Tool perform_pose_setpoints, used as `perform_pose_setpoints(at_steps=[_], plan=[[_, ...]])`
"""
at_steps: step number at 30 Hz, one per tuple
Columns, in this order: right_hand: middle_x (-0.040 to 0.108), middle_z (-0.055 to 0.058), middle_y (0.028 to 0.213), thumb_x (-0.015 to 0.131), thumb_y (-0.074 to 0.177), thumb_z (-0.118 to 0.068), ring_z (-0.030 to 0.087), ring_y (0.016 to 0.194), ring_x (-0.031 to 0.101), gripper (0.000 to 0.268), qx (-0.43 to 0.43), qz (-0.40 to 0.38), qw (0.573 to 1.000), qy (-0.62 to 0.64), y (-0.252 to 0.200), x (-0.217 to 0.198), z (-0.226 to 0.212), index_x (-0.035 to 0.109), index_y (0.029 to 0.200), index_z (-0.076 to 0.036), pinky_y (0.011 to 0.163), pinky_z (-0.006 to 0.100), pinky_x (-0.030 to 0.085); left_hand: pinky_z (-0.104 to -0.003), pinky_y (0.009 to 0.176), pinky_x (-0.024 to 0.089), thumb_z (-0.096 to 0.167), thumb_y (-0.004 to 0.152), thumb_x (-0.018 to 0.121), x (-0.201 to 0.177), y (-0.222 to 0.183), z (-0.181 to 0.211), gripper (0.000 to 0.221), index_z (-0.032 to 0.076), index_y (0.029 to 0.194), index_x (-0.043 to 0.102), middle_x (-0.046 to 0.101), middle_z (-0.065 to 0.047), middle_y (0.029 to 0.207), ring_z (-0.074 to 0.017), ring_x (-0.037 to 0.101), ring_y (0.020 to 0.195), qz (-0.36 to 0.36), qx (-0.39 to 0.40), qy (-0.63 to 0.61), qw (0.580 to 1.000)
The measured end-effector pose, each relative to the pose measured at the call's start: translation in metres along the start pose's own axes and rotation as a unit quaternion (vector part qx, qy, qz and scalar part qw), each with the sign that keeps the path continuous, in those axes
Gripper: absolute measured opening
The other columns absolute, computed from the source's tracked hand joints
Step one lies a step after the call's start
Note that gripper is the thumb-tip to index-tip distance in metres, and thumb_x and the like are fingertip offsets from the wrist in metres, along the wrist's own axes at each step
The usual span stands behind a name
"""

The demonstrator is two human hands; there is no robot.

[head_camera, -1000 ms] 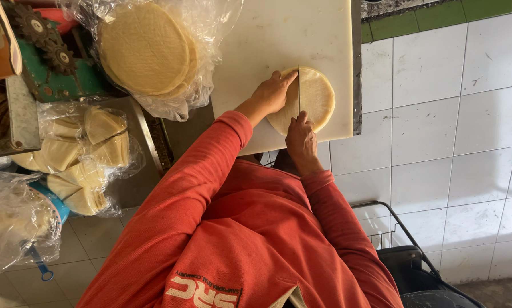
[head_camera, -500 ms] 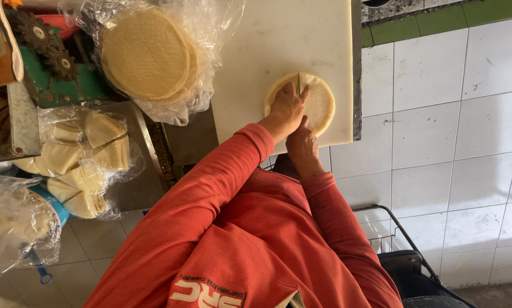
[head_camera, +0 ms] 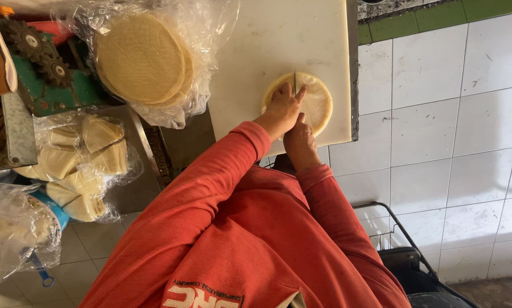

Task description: The person separates stacks of thin circular flatbreads by hand, arranges them on a white cutting board, and then cuts one in half using a knife.

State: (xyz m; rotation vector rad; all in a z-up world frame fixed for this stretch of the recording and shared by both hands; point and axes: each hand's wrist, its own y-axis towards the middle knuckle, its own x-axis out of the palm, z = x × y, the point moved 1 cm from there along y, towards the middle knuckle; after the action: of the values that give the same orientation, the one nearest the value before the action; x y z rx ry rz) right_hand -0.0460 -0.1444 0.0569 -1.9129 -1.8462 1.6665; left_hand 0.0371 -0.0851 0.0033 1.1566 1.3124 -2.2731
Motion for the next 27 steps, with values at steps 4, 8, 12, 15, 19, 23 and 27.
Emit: perform_pose_setpoints(at_steps=[4, 8, 12, 15, 19, 23, 27], plan=[[0.067, 0.039, 0.095, 0.053, 0.103, -0.019, 0.054, 0.094, 0.067, 0.028, -0.004, -0.015, 1.0, -0.005, 0.007, 0.002, 0.006, 0.043, 0.114, 0.005, 0.083, 0.06, 0.053, -0.046, 0.093, 0.051, 0.03, 0.092, 0.066, 0.001, 0.006, -0.007, 0.083, 0.017, 0.162, 0.024, 0.043, -0.033, 0.129, -0.0451, 0.057, 0.107, 0.038, 0.039, 0.009, 0.998], [0.067, 0.039, 0.094, 0.053, 0.101, -0.017, 0.055, 0.094, 0.067, 0.027, -0.01, 0.0, 1.0, -0.004, 0.014, 0.013, 0.015, 0.043, 0.114, 0.005, 0.082, 0.06, 0.053, -0.047, 0.093, 0.051, 0.029, 0.095, 0.064, 0.001, 0.008, -0.006, 0.08, 0.018, 0.163, 0.022, 0.041, -0.034, 0.133, -0.0461, 0.058, 0.104, -0.007, 0.021, -0.018, 1.0], [0.067, 0.039, 0.096, 0.057, 0.099, -0.016, 0.055, 0.094, 0.066, 0.03, -0.032, 0.023, 0.999, 0.018, 0.031, 0.023, 0.024, 0.045, 0.118, 0.005, 0.083, 0.06, 0.053, -0.049, 0.093, 0.051, 0.026, 0.095, 0.061, 0.009, 0.013, -0.006, 0.078, 0.022, 0.162, 0.022, 0.039, -0.033, 0.135, -0.0478, 0.056, 0.108, -0.029, -0.003, -0.066, 0.997], [0.066, 0.035, 0.1, 0.063, 0.094, -0.017, 0.054, 0.091, 0.066, 0.039, -0.1, 0.024, 0.995, -0.009, 0.043, 0.023, 0.027, 0.045, 0.119, 0.007, 0.08, 0.06, 0.053, -0.048, 0.095, 0.052, 0.023, 0.095, 0.062, 0.012, 0.015, -0.008, 0.079, 0.015, 0.165, 0.026, 0.046, -0.035, 0.126, -0.0475, 0.053, 0.12, 0.052, 0.058, 0.037, 0.996], [0.064, 0.034, 0.104, 0.062, 0.095, -0.014, 0.054, 0.09, 0.066, 0.039, -0.123, 0.04, 0.992, 0.0, 0.041, 0.025, 0.025, 0.045, 0.123, 0.006, 0.078, 0.06, 0.053, -0.05, 0.1, 0.05, 0.025, 0.096, 0.06, 0.007, 0.014, -0.01, 0.073, 0.023, 0.161, 0.028, 0.04, -0.034, 0.134, -0.0509, 0.053, 0.116, 0.019, 0.027, -0.054, 0.998], [0.062, 0.035, 0.108, 0.06, 0.095, -0.013, 0.054, 0.089, 0.066, 0.034, -0.138, 0.047, 0.989, -0.019, 0.037, 0.027, 0.023, 0.047, 0.121, 0.004, 0.076, 0.06, 0.054, -0.048, 0.1, 0.051, 0.022, 0.099, 0.058, -0.005, 0.002, -0.008, 0.071, 0.022, 0.163, 0.027, 0.04, -0.034, 0.136, -0.0495, 0.055, 0.116, 0.006, 0.013, -0.073, 0.997], [0.067, 0.037, 0.096, 0.056, 0.101, -0.018, 0.054, 0.093, 0.066, 0.03, -0.027, 0.019, 0.999, -0.003, 0.024, 0.025, 0.024, 0.042, 0.12, 0.002, 0.083, 0.06, 0.053, -0.048, 0.102, 0.05, 0.026, 0.096, 0.064, -0.026, -0.007, -0.006, 0.075, 0.026, 0.161, 0.027, 0.038, -0.031, 0.137, -0.0486, 0.053, 0.119, -0.026, 0.004, -0.105, 0.994]])
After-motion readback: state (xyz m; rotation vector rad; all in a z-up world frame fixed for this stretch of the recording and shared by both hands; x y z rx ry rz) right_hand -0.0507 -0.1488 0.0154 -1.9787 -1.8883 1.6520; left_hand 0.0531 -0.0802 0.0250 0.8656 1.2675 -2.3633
